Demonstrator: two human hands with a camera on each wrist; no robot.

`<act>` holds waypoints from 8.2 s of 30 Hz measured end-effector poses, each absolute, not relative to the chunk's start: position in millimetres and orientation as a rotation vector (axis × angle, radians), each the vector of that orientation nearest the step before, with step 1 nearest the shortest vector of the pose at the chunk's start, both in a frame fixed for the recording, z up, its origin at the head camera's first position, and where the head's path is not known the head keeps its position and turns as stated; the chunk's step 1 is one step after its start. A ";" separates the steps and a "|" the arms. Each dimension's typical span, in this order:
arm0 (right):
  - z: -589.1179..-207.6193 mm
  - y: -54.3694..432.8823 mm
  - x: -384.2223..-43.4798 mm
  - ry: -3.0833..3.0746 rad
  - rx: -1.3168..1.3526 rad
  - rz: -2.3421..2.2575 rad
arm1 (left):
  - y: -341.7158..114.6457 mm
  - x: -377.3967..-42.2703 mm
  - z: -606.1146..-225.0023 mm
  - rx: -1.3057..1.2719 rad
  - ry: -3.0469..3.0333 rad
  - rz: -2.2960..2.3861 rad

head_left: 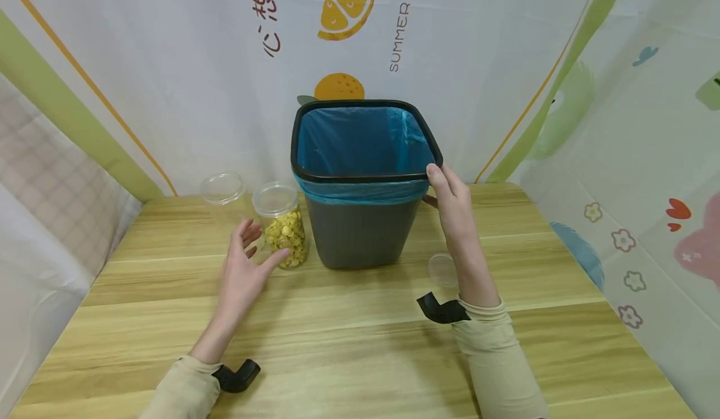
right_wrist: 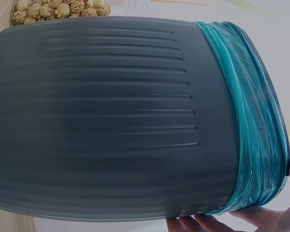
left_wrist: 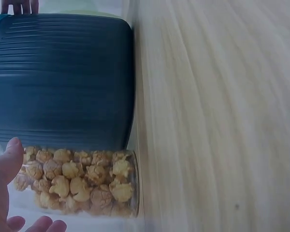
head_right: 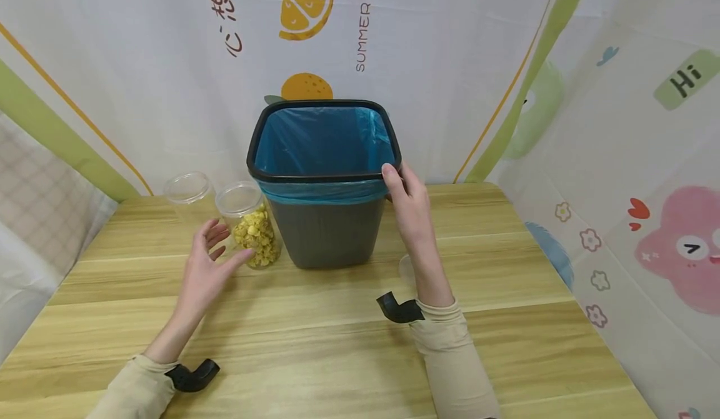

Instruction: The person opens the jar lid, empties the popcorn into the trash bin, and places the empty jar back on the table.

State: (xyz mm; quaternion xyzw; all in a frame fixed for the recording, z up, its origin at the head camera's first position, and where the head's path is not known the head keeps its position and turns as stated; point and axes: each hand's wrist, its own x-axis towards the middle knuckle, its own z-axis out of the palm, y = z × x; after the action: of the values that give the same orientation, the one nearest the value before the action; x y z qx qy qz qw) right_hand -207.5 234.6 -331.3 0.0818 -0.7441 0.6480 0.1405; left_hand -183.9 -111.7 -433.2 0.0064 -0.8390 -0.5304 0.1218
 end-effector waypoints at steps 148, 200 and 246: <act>-300.4 215.2 -133.7 -2.163 0.523 1.462 | -21.3 -156.7 -364.7 -0.744 -2.098 -0.918; -304.5 196.8 -132.3 -2.425 0.716 1.209 | -39.6 -149.1 -358.1 -0.751 -2.116 -0.499; -304.2 196.1 -132.2 -2.543 0.447 1.237 | -41.8 -149.1 -354.7 -0.712 -2.052 -0.286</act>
State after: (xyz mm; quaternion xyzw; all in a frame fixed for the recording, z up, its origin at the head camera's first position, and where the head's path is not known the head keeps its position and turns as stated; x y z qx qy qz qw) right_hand -132.2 196.1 -304.2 0.1546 -0.8796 0.4280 0.1388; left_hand -149.1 -41.8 -354.7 -0.2891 -0.8328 -0.1160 0.4577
